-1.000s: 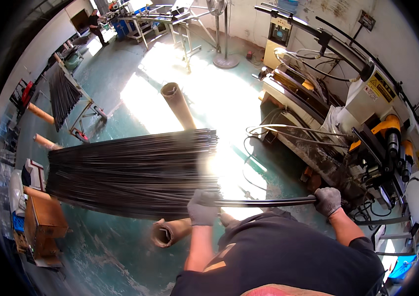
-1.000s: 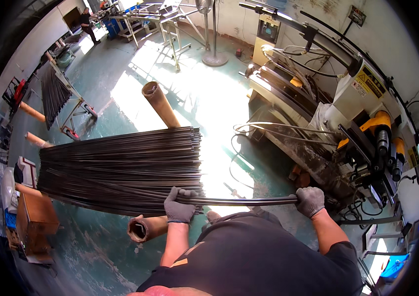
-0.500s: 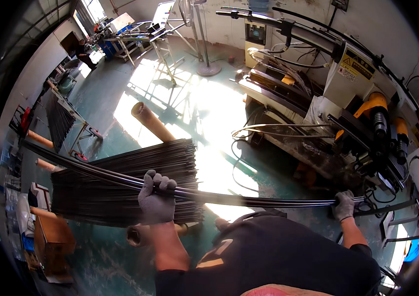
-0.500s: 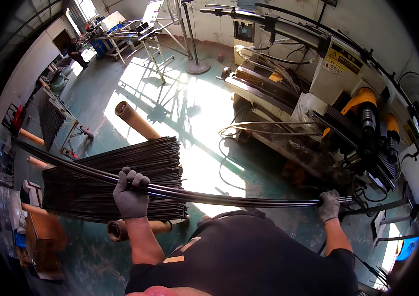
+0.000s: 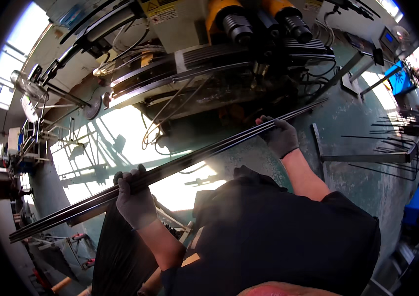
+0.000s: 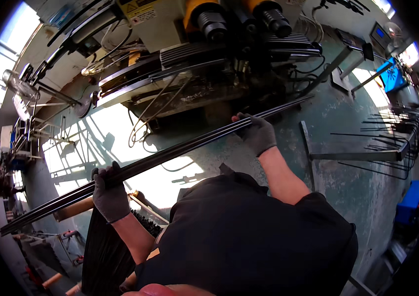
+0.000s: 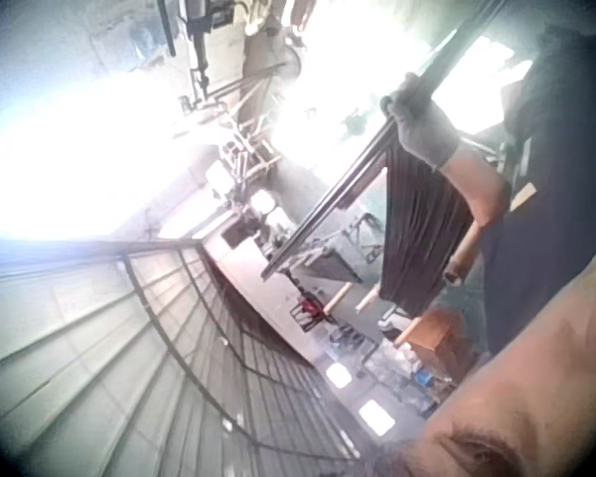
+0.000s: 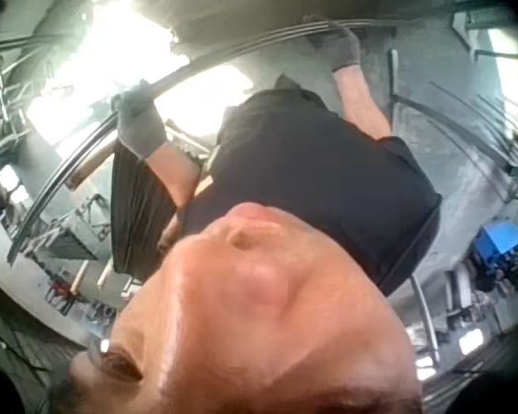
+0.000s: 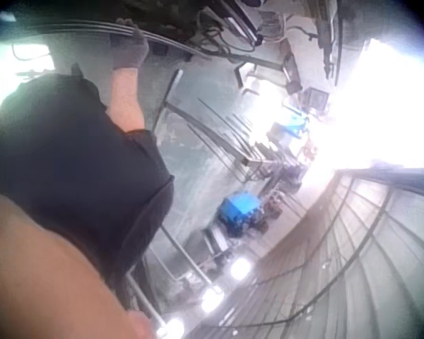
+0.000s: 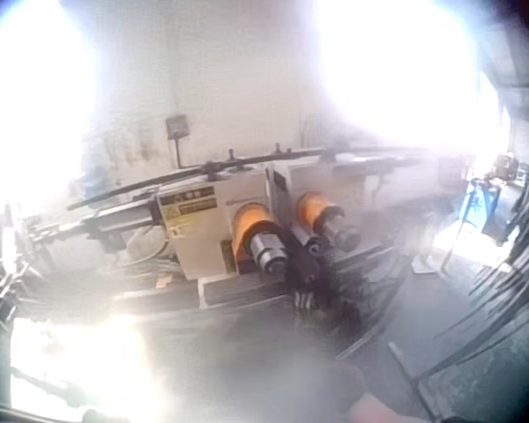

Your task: The person repeatedly picks up bundles of straight metal rods from a rack, feeds them into a bending machine, and removes the bent rods. The person stacks the finished bent rods on a nearby rack.

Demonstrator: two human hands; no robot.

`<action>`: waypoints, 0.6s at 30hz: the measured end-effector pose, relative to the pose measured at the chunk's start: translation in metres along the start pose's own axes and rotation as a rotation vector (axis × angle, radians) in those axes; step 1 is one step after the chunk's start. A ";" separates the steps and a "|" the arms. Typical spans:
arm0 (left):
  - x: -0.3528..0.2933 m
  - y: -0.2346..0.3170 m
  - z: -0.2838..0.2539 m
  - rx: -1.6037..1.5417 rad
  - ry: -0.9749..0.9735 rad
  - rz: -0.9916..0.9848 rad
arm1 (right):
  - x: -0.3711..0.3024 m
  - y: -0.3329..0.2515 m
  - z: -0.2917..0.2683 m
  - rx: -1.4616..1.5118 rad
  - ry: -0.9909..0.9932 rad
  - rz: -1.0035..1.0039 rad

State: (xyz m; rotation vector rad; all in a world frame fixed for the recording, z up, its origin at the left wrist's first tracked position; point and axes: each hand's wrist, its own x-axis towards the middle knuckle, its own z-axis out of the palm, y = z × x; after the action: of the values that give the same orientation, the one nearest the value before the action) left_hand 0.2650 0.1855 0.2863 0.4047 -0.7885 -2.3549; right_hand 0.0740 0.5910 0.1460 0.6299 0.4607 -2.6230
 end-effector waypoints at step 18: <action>0.280 -0.006 -0.029 0.646 -0.223 0.110 | 0.102 -0.073 0.125 -0.147 0.597 -0.631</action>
State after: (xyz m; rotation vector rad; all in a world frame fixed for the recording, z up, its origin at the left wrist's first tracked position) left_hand 0.0610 -0.0022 0.2350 0.3476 -1.6393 -2.0179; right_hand -0.0866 0.5735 0.2175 1.4151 1.1822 -2.8742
